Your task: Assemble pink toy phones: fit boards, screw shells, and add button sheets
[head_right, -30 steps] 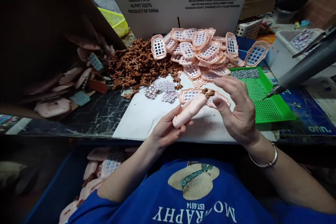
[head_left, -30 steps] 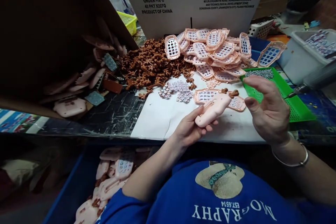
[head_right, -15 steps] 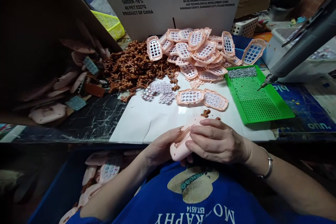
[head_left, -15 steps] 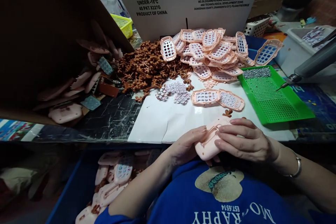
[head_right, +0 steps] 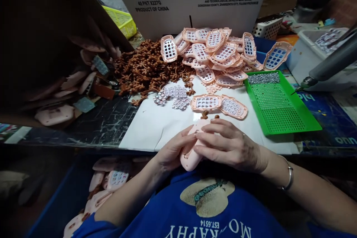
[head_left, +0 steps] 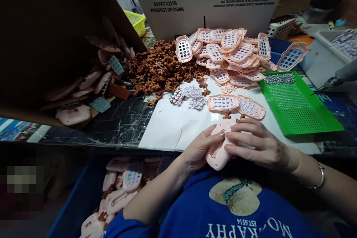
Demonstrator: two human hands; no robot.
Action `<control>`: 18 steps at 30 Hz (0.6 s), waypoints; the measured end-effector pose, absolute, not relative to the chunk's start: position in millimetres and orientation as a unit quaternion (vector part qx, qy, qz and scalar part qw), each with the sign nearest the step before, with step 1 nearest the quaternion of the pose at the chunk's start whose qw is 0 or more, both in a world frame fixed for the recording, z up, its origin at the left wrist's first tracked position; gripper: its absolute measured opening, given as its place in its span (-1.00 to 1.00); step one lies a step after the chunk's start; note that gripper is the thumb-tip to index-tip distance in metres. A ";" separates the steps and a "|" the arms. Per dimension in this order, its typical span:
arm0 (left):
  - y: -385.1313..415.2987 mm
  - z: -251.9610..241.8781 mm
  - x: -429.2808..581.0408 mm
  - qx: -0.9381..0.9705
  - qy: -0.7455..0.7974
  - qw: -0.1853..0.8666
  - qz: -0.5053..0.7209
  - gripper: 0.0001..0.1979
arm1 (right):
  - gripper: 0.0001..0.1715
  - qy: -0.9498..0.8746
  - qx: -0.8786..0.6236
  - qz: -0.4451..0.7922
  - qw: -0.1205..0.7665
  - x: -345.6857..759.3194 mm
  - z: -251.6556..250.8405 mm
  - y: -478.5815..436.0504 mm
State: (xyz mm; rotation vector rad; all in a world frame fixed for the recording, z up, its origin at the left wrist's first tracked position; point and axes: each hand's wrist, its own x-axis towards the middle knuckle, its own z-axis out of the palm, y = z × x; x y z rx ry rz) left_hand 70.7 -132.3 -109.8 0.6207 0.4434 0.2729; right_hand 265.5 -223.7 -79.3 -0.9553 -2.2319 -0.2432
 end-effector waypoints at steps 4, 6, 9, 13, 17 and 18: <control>-122.6 -104.4 64.6 0.317 0.248 0.891 0.209 -0.59 | -0.66 -0.801 -0.459 -0.036 0.384 282.1 -79.6 -202.4; -118.7 -103.6 63.9 0.327 0.253 0.880 0.233 -0.62 | -0.71 -0.793 -0.511 -0.029 0.330 289.4 -82.6 -183.7; -116.7 -104.9 65.0 0.326 0.254 0.872 0.263 -0.66 | -0.61 -0.803 -0.556 -0.027 0.212 295.3 -92.9 -152.9; -116.8 -108.0 61.1 0.322 0.279 0.858 0.286 -0.67 | -0.38 -0.803 -0.584 -0.022 0.111 297.1 -105.8 -123.7; -114.0 -107.5 51.4 0.326 0.310 0.838 0.309 -0.64 | -0.34 -0.796 -0.599 -0.007 0.092 302.3 -106.8 -111.4; -113.1 -107.3 49.6 0.326 0.315 0.836 0.310 -0.63 | -0.33 -0.792 -0.603 -0.003 0.094 304.7 -105.4 -109.3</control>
